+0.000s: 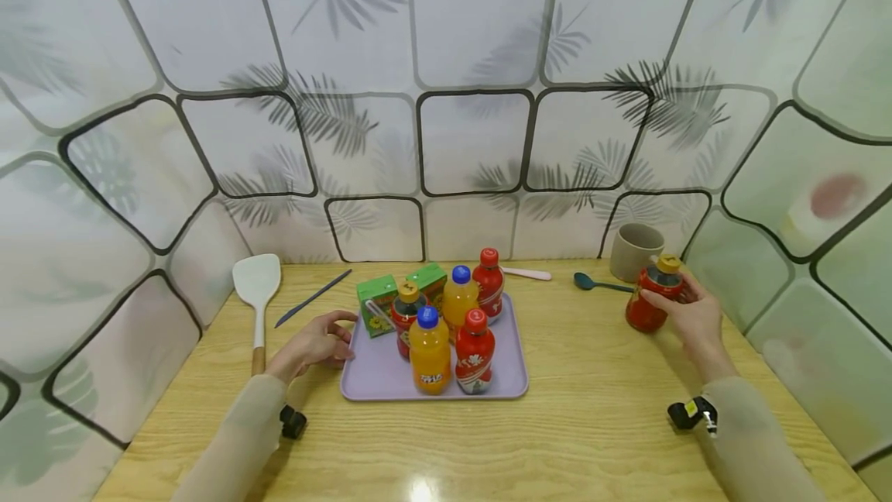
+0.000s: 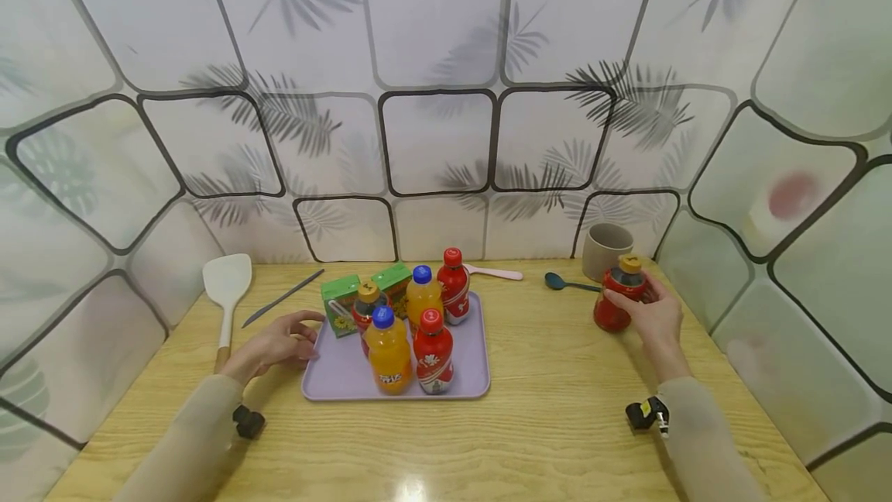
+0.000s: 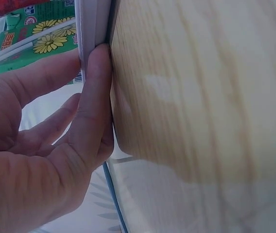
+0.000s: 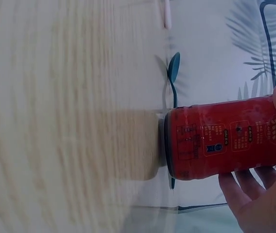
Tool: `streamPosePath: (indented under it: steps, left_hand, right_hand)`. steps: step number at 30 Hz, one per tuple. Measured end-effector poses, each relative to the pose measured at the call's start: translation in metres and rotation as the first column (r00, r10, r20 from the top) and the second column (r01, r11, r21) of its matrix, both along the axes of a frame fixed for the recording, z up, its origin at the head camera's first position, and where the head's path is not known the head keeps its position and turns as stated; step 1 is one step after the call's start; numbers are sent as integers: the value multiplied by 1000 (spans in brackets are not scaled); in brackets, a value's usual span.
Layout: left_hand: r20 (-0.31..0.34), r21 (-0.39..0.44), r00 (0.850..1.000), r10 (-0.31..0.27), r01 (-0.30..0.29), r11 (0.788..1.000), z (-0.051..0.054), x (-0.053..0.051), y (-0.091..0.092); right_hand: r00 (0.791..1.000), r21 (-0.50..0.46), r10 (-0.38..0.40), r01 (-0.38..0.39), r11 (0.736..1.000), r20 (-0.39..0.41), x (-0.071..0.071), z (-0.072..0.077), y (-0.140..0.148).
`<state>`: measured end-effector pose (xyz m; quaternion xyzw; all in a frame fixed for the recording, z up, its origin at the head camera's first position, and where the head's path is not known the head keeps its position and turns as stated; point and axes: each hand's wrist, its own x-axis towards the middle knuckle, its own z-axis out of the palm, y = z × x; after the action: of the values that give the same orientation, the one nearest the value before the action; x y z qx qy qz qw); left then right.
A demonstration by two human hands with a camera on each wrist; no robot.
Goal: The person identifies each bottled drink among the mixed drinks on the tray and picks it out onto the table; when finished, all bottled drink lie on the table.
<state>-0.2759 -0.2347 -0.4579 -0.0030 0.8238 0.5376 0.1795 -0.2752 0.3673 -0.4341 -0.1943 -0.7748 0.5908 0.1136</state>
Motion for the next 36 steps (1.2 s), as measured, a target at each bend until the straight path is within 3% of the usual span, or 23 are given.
streamPosePath:
  steps: [13,36]
  left_hand:
    - [4,-8,1000,-4,4,1000,0,-1,3]
    - [4,-18,1000,-1,1,1000,-1,0,1]
  right_hand:
    - [1000,-62,-4,4,998,7,-2,2,5]
    - [1000,-47,-3,3,999,-7,-2,-3,14]
